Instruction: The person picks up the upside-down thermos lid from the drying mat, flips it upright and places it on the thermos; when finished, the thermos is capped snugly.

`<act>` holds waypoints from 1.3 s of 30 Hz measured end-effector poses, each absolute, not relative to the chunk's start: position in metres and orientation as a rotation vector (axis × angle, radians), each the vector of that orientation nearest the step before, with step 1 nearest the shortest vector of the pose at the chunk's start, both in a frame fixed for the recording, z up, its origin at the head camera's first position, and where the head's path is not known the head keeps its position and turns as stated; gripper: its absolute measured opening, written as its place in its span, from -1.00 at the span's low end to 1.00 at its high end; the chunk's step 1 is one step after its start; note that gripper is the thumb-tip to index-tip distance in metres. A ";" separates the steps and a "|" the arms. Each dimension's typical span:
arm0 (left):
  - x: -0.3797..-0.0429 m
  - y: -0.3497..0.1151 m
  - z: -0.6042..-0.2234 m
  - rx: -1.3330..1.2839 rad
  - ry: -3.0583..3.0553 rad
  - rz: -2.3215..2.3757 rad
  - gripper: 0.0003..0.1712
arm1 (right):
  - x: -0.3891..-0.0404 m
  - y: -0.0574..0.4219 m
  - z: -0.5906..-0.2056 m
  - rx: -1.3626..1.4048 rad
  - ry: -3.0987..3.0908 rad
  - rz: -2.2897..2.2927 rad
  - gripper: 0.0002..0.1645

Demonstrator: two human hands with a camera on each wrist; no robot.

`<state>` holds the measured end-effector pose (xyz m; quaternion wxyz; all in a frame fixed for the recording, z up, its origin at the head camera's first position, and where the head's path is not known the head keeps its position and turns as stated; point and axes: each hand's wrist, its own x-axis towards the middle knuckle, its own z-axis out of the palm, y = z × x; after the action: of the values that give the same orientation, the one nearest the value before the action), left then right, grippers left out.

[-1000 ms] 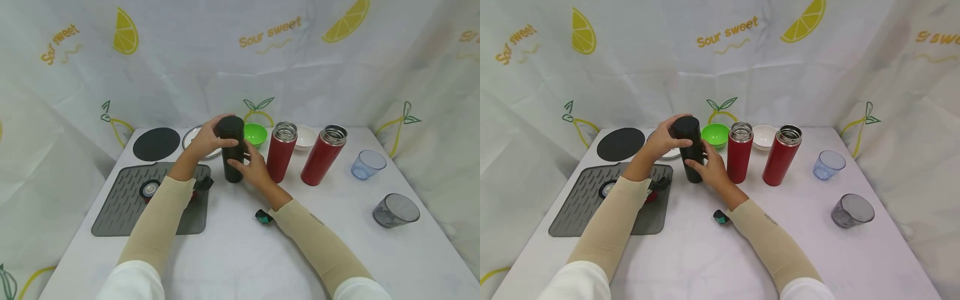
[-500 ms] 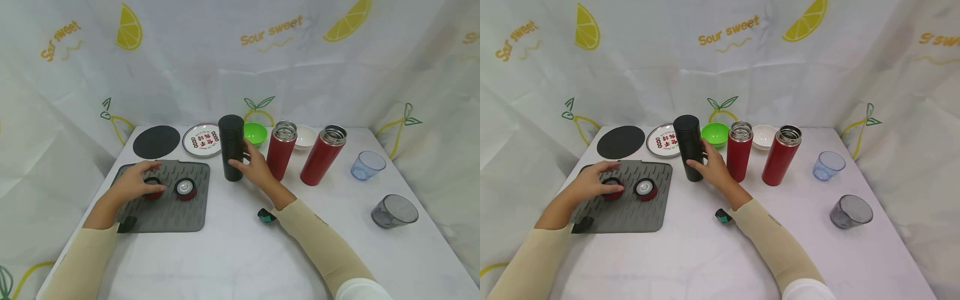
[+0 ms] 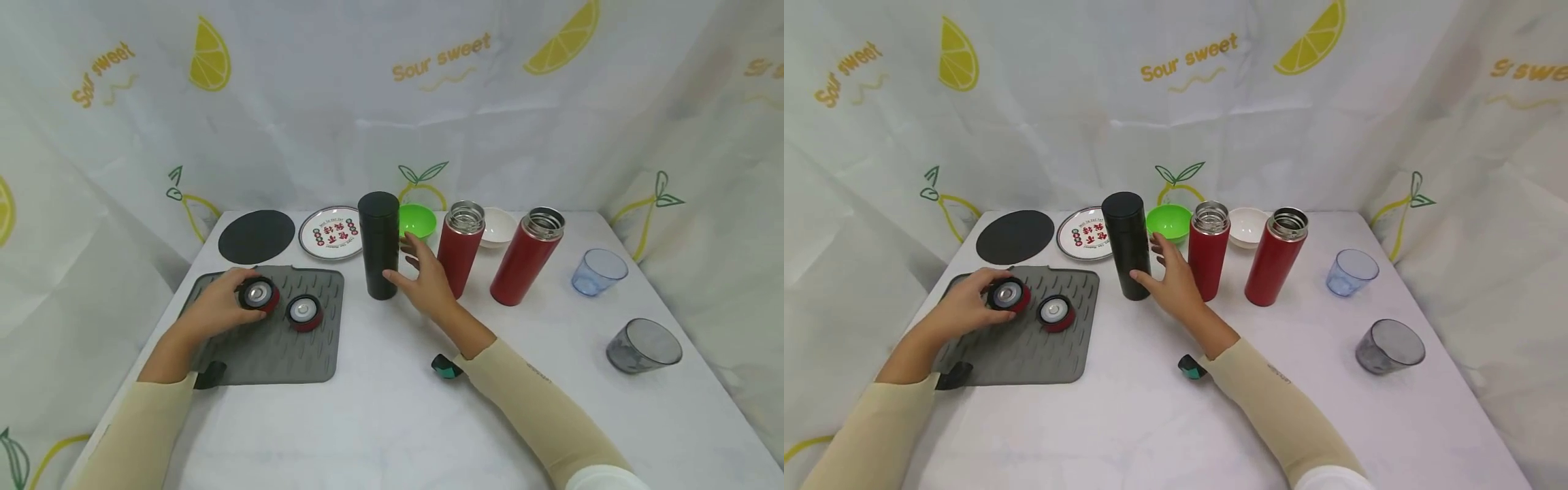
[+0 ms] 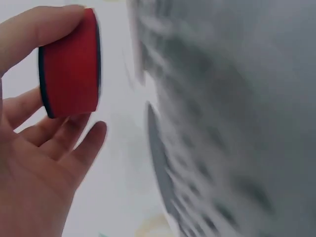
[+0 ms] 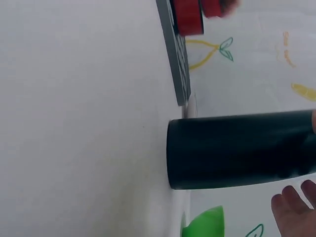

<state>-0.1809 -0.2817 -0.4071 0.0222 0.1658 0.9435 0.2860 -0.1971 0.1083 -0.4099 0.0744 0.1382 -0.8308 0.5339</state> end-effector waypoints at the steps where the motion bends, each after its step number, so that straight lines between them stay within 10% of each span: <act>1: -0.181 -0.272 -0.404 0.550 2.925 0.925 -0.12 | -0.191 0.111 -0.410 0.425 -2.473 1.595 -0.01; 21: -0.161 -0.082 -0.390 1.712 2.903 1.014 -0.25 | -0.133 0.124 -0.415 0.543 -2.391 2.003 -0.39; 31: -0.154 -0.068 -0.375 0.545 2.625 1.374 -0.16 | -0.136 0.138 -0.410 0.536 -2.253 1.895 -0.42; 39: -0.162 -0.060 -0.363 0.319 2.220 1.682 -0.24 | -0.124 0.130 -0.378 0.680 -2.177 1.755 -0.45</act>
<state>-0.1624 -0.0601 -0.3630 0.1682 0.1122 0.7807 0.5913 -0.1237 0.1300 -0.3782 0.1316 0.2341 -0.7499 0.6046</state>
